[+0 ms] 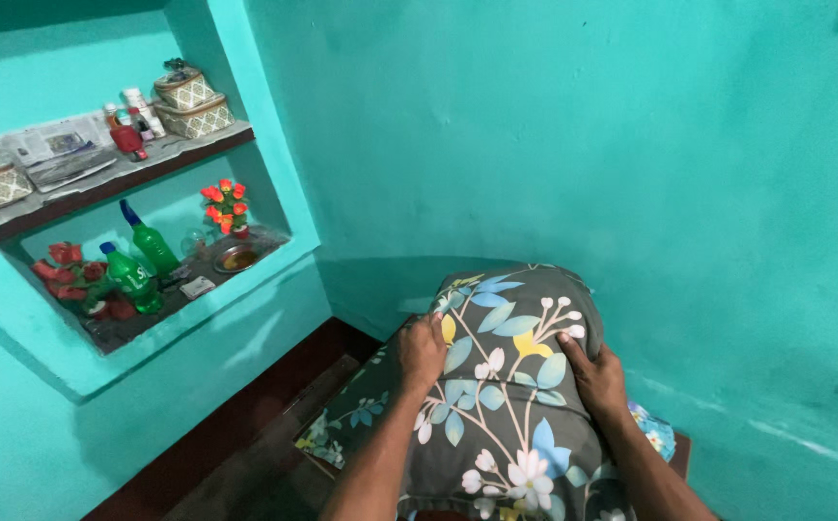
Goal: The person smooths a bedsheet on a bed, folds a floral cloth on a side table, and سپس tucks the edges of the bedsheet into the bedframe.
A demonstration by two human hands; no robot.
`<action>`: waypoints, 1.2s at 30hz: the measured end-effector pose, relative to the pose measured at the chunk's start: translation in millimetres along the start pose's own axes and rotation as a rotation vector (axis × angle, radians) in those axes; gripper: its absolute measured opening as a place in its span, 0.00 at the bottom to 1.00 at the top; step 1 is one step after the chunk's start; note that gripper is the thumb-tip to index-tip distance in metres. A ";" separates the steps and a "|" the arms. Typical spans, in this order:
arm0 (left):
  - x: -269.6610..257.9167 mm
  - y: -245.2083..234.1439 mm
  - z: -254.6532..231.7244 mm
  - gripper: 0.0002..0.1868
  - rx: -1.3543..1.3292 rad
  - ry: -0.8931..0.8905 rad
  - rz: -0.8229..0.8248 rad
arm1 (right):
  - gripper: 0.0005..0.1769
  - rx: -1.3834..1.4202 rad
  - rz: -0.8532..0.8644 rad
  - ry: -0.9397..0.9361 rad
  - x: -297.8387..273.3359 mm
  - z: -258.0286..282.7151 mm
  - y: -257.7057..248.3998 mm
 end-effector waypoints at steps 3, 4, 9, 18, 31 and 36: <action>7.9 -6.1 12.8 0.22 0.080 -0.046 -0.001 | 0.37 0.064 -0.017 -0.005 -0.7 -9.1 21.6; 9.2 -7.1 17.3 0.22 0.084 -0.068 0.037 | 0.37 0.035 -0.024 0.020 -1.4 -13.5 27.1; 24.9 -16.1 37.8 0.21 0.096 -0.203 0.097 | 0.36 0.013 -0.029 0.016 2.8 -16.3 59.3; 44.6 -15.3 69.7 0.23 0.129 -0.190 0.131 | 0.35 0.034 -0.051 0.049 -4.0 -15.4 96.9; 73.6 -21.0 109.0 0.21 0.086 -0.266 0.184 | 0.36 0.012 -0.076 0.048 5.2 -19.1 151.8; 75.3 -30.8 113.2 0.20 0.106 -0.203 0.132 | 0.35 0.126 -0.053 0.143 -8.8 -16.2 165.3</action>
Point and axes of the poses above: each hand's wrist, its own x-axis towards the middle knuckle, its own y-axis out of the palm, z = x × y, the point moved 4 cm from there along x, towards the middle knuckle, and after that the axes turned 9 degrees about -z, right-handed, at the moved point
